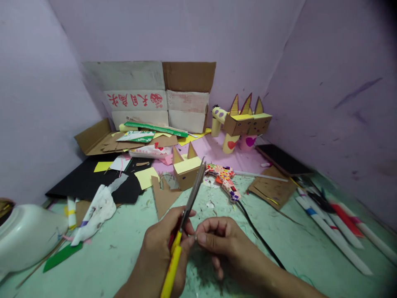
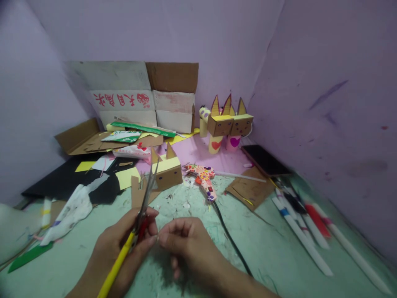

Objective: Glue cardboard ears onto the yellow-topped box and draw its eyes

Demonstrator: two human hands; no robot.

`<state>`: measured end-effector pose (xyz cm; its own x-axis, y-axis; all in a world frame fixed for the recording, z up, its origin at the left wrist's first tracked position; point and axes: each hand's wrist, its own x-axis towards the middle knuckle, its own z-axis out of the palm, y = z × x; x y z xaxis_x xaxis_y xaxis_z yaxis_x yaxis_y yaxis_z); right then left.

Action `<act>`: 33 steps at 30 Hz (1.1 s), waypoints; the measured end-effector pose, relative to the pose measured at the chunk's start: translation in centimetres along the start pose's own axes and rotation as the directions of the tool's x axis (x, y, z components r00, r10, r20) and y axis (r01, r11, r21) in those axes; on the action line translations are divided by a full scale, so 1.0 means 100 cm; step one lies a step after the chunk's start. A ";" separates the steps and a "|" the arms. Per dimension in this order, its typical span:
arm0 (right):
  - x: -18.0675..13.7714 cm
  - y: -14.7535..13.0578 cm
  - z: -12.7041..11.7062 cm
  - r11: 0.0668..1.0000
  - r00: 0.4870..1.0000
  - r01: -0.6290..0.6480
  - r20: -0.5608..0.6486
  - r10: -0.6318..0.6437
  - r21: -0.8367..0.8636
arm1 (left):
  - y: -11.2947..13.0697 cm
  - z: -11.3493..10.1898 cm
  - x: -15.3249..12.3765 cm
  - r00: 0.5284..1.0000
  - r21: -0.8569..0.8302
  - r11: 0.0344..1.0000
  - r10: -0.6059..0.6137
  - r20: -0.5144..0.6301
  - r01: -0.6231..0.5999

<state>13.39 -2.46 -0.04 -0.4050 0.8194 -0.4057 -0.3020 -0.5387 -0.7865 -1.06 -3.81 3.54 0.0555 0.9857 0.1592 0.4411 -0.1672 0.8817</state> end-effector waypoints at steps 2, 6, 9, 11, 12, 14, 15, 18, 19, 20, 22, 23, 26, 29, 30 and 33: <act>0.000 -0.001 0.001 0.999 0.998 -0.004 -0.059 0.008 0.053 | 0.002 0.001 0.001 0.999 -0.022 0.999 -0.023 -0.032 0.023; 0.001 -0.002 0.001 0.998 0.994 0.002 -0.113 0.005 0.063 | 0.000 0.002 0.001 0.997 -0.022 0.999 -0.033 -0.071 0.032; 0.002 0.000 0.001 1.000 0.993 0.016 -0.117 -0.015 0.013 | -0.002 0.003 0.000 0.998 0.023 1.000 -0.008 -0.059 0.009; 0.001 0.001 0.001 0.999 0.991 0.026 -0.134 -0.031 -0.039 | -0.004 0.003 0.000 0.999 0.043 0.999 0.029 -0.029 -0.028; 0.001 0.001 0.002 0.997 0.989 0.029 -0.144 -0.039 -0.070 | -0.005 0.003 -0.001 0.999 0.049 0.998 0.051 -0.014 -0.050; 0.001 0.000 0.003 0.991 0.986 0.028 -0.157 -0.049 -0.134 | -0.007 0.003 -0.001 0.996 0.057 0.994 0.092 0.006 -0.092; 0.001 0.000 0.004 0.986 0.986 0.026 -0.160 -0.052 -0.162 | -0.007 0.002 0.000 0.994 0.062 0.993 0.104 0.011 -0.105; 0.000 -0.002 0.007 0.977 0.981 0.025 -0.185 -0.065 -0.210 | -0.008 0.002 0.000 0.994 0.074 0.991 0.108 0.019 -0.109; 0.000 -0.002 0.007 0.976 0.979 0.025 -0.191 -0.068 -0.216 | -0.008 0.002 0.000 0.994 0.075 0.991 0.106 0.018 -0.107; 0.000 -0.002 0.008 0.976 0.978 0.026 -0.197 -0.070 -0.218 | -0.009 0.002 0.000 0.994 0.075 0.992 0.106 0.014 -0.106; 0.000 -0.002 0.008 0.976 0.976 0.030 -0.205 -0.076 -0.216 | -0.009 0.002 0.000 0.993 0.080 0.990 0.115 0.003 -0.115; 0.000 -0.001 0.008 0.976 0.975 0.033 -0.208 -0.079 -0.215 | -0.010 0.003 0.000 0.993 0.087 0.989 0.122 0.000 -0.121; 0.000 0.001 0.007 0.976 0.976 0.049 -0.199 -0.093 -0.214 | -0.010 0.003 0.000 0.990 0.107 0.984 0.139 0.003 -0.139; -0.001 0.001 0.006 0.973 0.978 0.084 -0.168 -0.122 -0.217 | -0.007 0.003 0.000 0.996 0.080 0.993 0.088 -0.012 -0.087; -0.001 -0.001 0.005 0.969 0.977 0.097 -0.163 -0.136 -0.226 | -0.005 0.003 0.000 0.998 0.058 0.997 0.055 -0.019 -0.053; -0.002 -0.006 0.002 0.921 0.953 0.195 -0.158 -0.259 -0.337 | -0.001 0.003 0.000 0.999 -0.015 0.999 -0.036 -0.022 0.036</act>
<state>13.45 -2.40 0.63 -0.1717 0.9513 -0.2562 -0.0662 -0.2706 -0.9604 -0.81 -3.75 3.36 0.0199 0.9903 0.1372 0.4292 -0.1324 0.8935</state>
